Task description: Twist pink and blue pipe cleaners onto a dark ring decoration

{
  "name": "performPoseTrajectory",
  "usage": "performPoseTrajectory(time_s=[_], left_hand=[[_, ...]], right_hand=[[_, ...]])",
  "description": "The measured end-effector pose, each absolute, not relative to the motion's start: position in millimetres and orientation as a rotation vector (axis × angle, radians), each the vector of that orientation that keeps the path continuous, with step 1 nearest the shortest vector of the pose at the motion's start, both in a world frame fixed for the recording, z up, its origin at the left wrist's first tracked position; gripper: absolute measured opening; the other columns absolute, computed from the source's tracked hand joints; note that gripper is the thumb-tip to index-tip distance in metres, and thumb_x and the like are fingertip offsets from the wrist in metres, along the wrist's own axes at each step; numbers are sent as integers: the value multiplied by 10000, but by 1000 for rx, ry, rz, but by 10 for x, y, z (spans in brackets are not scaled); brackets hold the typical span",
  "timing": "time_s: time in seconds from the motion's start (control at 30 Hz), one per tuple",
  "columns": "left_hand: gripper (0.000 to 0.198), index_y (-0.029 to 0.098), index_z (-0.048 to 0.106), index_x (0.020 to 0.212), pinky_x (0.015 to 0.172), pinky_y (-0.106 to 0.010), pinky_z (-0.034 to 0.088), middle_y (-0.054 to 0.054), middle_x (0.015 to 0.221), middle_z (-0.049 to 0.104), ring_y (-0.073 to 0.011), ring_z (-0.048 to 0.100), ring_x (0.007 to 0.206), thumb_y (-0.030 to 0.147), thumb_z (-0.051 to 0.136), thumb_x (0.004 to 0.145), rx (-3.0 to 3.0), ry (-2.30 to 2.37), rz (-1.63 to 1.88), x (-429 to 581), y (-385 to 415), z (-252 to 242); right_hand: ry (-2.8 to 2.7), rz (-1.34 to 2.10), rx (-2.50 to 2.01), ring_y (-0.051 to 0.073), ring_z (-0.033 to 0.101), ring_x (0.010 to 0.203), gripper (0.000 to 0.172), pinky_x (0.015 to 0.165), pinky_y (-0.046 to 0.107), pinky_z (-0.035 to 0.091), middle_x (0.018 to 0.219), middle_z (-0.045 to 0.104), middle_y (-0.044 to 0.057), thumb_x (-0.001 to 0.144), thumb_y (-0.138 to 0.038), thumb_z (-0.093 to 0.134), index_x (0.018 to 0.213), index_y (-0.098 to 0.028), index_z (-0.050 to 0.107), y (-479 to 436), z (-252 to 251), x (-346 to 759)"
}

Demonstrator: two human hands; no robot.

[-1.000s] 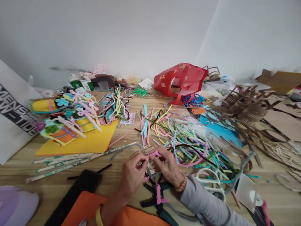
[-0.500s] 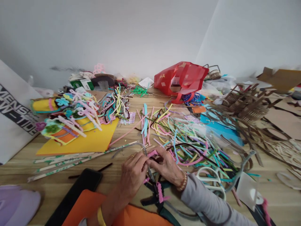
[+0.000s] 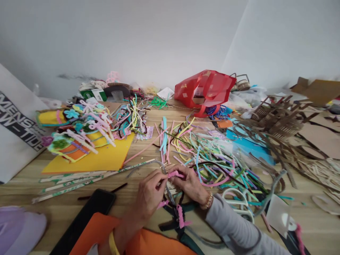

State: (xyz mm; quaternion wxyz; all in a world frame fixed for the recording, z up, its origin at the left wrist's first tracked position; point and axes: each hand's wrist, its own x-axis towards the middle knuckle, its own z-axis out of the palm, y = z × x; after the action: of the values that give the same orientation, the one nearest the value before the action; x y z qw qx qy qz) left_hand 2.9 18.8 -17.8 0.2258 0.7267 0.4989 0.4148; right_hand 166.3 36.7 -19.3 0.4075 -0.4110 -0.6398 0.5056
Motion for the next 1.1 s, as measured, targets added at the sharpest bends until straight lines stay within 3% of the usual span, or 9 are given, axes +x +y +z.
performPoseTrajectory(time_s=[0.27, 0.37, 0.53, 0.83, 1.1], left_hand=[[91, 189, 621, 814, 597, -227, 455, -7, 698, 646, -154, 598, 641, 248, 635, 746, 1627, 1286, 1038, 58, 231, -135], [64, 202, 635, 828, 673, -243, 460, -24, 783, 671, -171, 620, 731, 235, 600, 784, 1765, 1287, 1031, 51, 220, -98], [190, 225, 653, 947, 801, -275, 448, -58, 946, 690, -199, 629, 886, 165, 517, 829, 1998, 1233, 1007, 19, 220, -105], [110, 180, 610, 874, 705, -228, 464, -44, 818, 676, -160, 636, 764, 179, 504, 846, 2039, 1274, 1070, 33, 224, -157], [94, 177, 568, 860, 661, -211, 466, -22, 770, 646, -137, 620, 717, 173, 474, 853, 2037, 1283, 1080, 42, 216, -163]], right_hand=[[-1553, 1356, -999, 131, 538, 682, 113, 625, 232, 432, 757, 604, 3, 754, -215, 616, 850, -156, 610, 381, -181, 1657], [-1567, 1335, -998, 132, 538, 694, 128, 641, 237, 437, 779, 602, 5, 741, -173, 605, 867, -158, 592, 361, -208, 1651], [-1514, 1354, -1000, 121, 529, 689, 206, 633, 226, 431, 796, 596, -10, 726, -195, 641, 918, -171, 571, 355, -247, 1652], [-1311, 1686, -955, 75, 477, 520, 295, 518, 199, 405, 635, 555, -45, 667, -383, 726, 783, -158, 575, 431, -230, 1639], [-1271, 1744, -923, 77, 475, 512, 291, 506, 198, 379, 594, 553, -44, 682, -380, 743, 778, -149, 595, 430, -233, 1641]])
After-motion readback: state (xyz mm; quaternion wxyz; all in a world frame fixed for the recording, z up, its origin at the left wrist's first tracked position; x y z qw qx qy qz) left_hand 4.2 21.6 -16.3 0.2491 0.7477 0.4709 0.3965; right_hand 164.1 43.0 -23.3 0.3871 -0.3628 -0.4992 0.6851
